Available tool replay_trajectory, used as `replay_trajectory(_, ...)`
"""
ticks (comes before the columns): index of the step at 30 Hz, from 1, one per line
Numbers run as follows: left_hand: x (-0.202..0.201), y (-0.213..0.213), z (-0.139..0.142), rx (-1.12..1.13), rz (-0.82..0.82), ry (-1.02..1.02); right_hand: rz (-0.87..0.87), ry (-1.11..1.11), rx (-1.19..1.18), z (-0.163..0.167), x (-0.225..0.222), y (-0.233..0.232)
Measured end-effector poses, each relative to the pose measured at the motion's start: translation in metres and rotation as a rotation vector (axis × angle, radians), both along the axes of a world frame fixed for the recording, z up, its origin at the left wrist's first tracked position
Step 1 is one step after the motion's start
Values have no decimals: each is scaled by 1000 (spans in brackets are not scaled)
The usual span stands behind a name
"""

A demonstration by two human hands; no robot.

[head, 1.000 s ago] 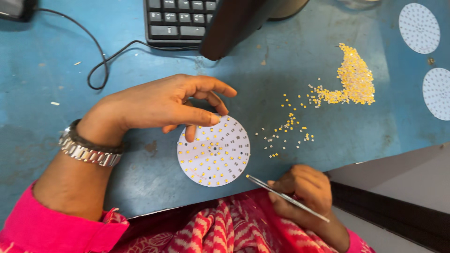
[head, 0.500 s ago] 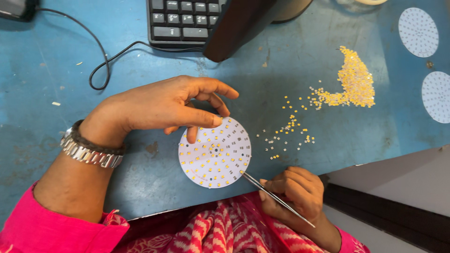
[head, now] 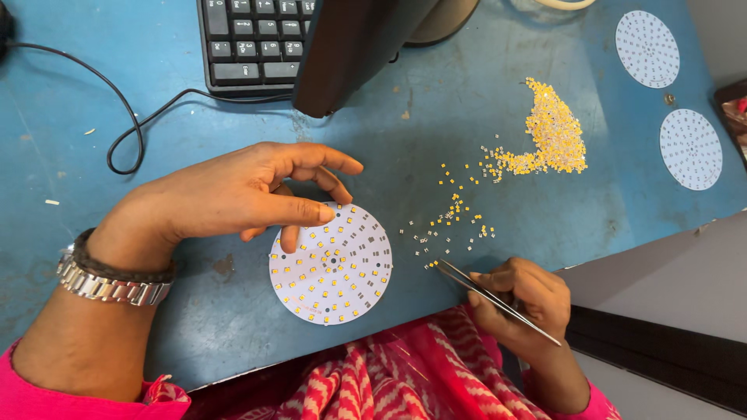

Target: The person uses tweezers to pick up small yellow LED components from a pile on the table and places them into designated spots on a circular LED board. The person continues this repetitive placement process throughout the clip.

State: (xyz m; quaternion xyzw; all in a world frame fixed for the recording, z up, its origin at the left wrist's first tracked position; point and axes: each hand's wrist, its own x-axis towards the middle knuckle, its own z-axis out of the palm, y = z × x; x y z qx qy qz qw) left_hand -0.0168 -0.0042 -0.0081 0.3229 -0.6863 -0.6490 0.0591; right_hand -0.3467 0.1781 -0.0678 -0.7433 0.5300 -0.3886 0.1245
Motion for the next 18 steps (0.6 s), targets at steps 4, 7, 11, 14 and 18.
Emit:
replay_trajectory(4,0,0,0,6,5,3,23,5,1,4,3,-2)
replay_trajectory(7,1,-1,-1,-7,-2,10,46,-13,14,8,15,-2)
replay_trajectory(11,1,-1,-1,-9,-20,40,159,-10,25,8,46,-1)
replay_trajectory(14,-1,-1,3,-7,-8,17,185,-7,6,11,63,-7)
replay_trajectory(18,-2,0,5,11,9,-21,165,-3,5,17,71,-10)
